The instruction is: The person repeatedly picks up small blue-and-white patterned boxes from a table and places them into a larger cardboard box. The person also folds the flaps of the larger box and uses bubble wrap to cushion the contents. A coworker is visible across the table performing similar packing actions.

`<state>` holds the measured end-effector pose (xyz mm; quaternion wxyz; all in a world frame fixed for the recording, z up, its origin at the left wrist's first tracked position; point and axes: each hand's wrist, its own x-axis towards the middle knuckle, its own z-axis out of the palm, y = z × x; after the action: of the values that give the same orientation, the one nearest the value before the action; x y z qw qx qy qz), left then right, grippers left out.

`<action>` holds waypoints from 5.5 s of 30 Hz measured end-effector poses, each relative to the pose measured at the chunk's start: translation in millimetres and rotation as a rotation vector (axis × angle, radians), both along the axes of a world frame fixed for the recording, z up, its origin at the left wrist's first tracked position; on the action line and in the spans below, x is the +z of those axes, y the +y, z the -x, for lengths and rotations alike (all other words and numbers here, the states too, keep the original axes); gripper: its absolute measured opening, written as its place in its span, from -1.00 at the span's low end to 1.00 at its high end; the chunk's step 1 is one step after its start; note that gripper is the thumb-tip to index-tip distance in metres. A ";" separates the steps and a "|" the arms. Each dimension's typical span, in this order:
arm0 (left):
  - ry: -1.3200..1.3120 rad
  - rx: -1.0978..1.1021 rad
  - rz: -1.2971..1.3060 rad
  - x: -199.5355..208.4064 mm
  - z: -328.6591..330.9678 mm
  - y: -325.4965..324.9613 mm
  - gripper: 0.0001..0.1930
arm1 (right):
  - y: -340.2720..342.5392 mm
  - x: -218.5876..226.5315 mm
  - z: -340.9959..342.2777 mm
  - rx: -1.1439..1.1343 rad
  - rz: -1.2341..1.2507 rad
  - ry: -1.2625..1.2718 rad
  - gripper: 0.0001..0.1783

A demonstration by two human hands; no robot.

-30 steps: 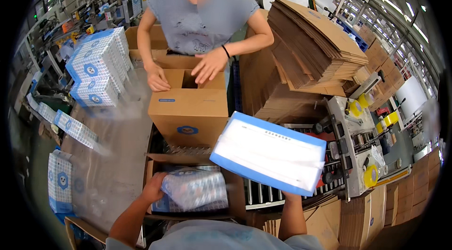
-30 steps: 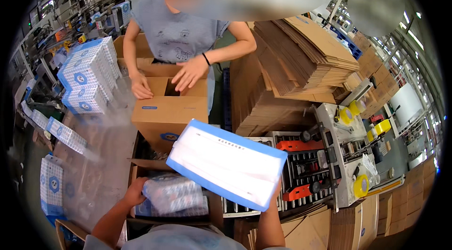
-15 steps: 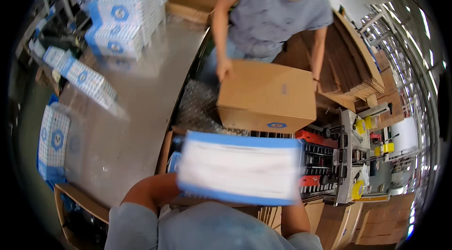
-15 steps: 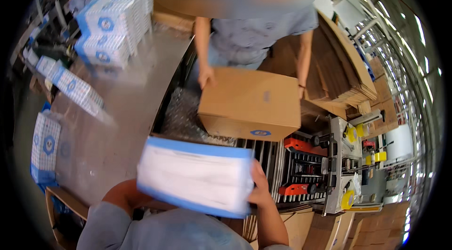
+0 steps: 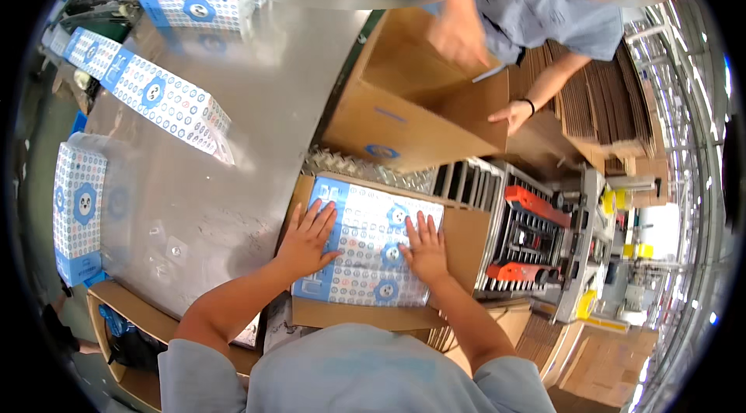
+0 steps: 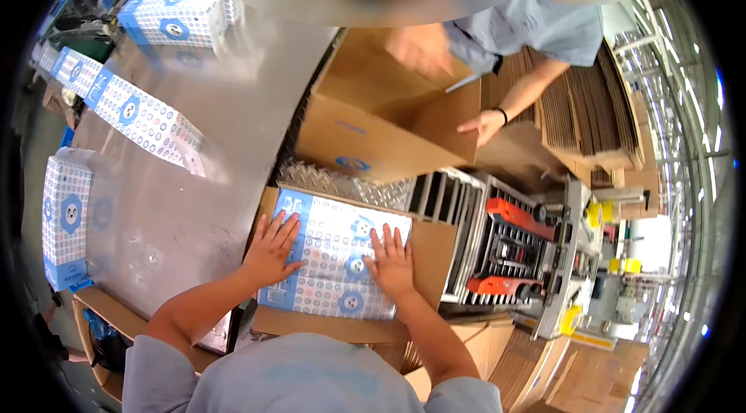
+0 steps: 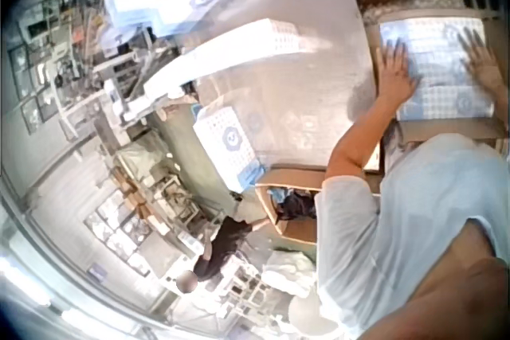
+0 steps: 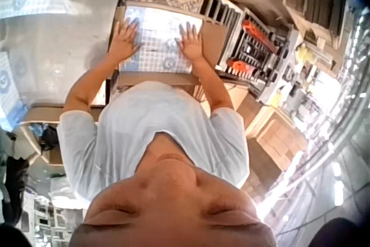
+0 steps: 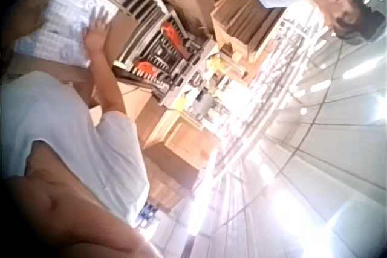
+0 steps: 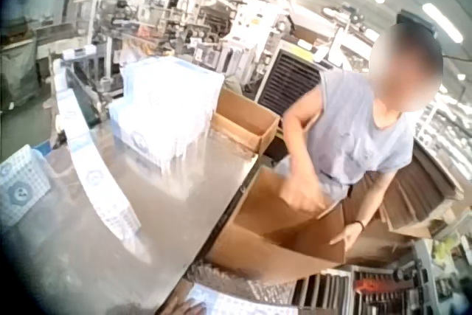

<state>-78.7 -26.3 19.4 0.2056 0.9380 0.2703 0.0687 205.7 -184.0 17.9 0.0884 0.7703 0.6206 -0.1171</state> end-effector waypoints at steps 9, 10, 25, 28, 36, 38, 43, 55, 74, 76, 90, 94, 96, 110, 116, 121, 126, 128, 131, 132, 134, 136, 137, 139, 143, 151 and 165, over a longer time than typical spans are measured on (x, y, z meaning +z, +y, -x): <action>0.022 0.021 0.042 -3.0 -15.5 -5.1 -0.19 | -57.2 106.6 -54.4 -0.639 -0.358 0.251 -0.44; 0.026 0.014 0.047 -4.0 -17.5 -4.1 -0.20 | -72.8 96.3 -64.8 -0.703 -0.222 0.429 -0.49; -0.297 0.599 0.783 -40.6 -178.5 -86.5 -0.72 | -132.9 84.3 -312.3 -0.470 -0.012 0.140 -0.45; -0.365 0.413 0.850 81.0 -299.3 -148.2 -0.70 | -140.1 56.2 -340.8 -0.439 0.242 0.339 -0.23; 0.344 -0.056 0.282 37.7 -436.3 -197.8 -0.37 | -157.9 -6.7 -416.1 -0.229 0.354 1.036 -0.66; 0.173 -0.083 0.058 23.9 -439.4 -184.1 0.05 | -155.0 -52.4 -478.5 -0.207 0.154 1.414 -0.60; 0.122 0.250 0.206 -5.6 -416.7 -189.1 0.42 | -56.4 122.1 -403.8 -0.133 -0.799 0.655 -0.55; -0.485 0.997 0.479 -40.9 -419.6 -191.6 -0.53 | -179.4 -4.3 -300.7 -0.081 -0.492 0.195 -0.33; -0.291 0.497 0.258 -51.9 -564.1 -208.1 -0.65 | -218.9 -0.1 -450.5 -0.174 -0.440 0.179 -0.22; -0.256 0.456 0.315 -41.9 -562.4 -207.4 -0.64 | -222.5 -6.3 -433.7 -0.236 -0.472 0.206 -0.21; -0.415 0.435 0.399 -53.9 -609.7 -242.0 -0.60 | -266.6 -16.3 -464.6 -0.302 -0.631 0.206 -0.26; -0.431 0.365 0.412 -66.6 -648.4 -261.9 -0.61 | -291.9 -14.5 -463.4 -0.478 -0.777 0.105 -0.27; -0.492 0.394 0.584 -57.3 -667.7 -275.0 -0.66 | -300.1 -18.5 -400.8 -0.598 -1.018 0.093 -0.34; -0.432 0.135 1.111 -122.3 -671.3 -323.2 -0.58 | -490.4 -138.0 -201.6 -1.972 -0.149 0.061 0.20; -0.130 -0.676 0.312 -192.3 -437.8 -249.0 -0.61 | -429.8 -154.0 -119.2 -1.741 -0.272 0.058 0.14; 0.105 -0.519 0.465 -182.3 -328.0 -204.3 -0.57 | -395.4 -167.8 -50.8 -1.447 -0.079 0.061 -0.13; 0.015 -0.564 0.379 -170.6 -258.2 -171.5 -0.56 | -387.1 -119.6 -11.4 -1.323 -0.021 0.121 -0.22; -0.052 -0.470 0.354 -163.9 -235.7 -163.0 -0.56 | -392.2 -33.2 -17.2 -1.297 -0.158 0.078 -0.21; -0.056 -0.470 0.415 -95.5 -219.5 -159.1 -0.52 | -427.6 83.3 -31.2 -1.263 -0.458 -0.212 -0.40; 0.049 -0.416 0.412 -73.7 -218.7 -157.9 -0.49 | -430.7 131.3 -37.3 -1.277 -0.560 -0.293 -0.54; -0.051 -0.422 0.471 -46.4 -216.5 -151.1 -0.45 | -398.0 260.9 -40.9 -1.367 -0.420 -0.236 -0.52; -0.165 -0.466 0.582 -7.0 -224.1 -153.8 -0.30 | -367.9 350.3 -27.3 -1.070 -0.585 -0.230 -0.52; -0.204 -0.431 0.610 3.6 -228.9 -152.1 -0.18 | -350.1 381.9 -22.4 -0.968 -0.664 -0.194 -0.55; -0.319 -0.506 0.464 70.6 -235.8 -146.9 0.08 | -321.6 436.9 -17.5 -0.831 -0.780 -0.003 -0.59; -0.571 -0.208 0.238 157.6 -222.9 -82.2 -0.07 | -262.5 495.0 -25.5 -0.679 -1.113 0.458 -0.60; -0.610 -0.186 0.235 208.5 -125.7 5.6 -0.56 | -212.3 432.9 -118.0 -0.579 -1.074 0.638 -0.54; -0.357 0.129 -0.504 199.6 -116.3 -57.4 -0.42 | -21.8 235.6 -57.9 0.003 -0.695 0.650 -0.65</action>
<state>37.6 -83.7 219.0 0.0060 0.9135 0.2632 0.3100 263.5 -205.7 253.5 -0.3730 0.6768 0.6196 -0.1375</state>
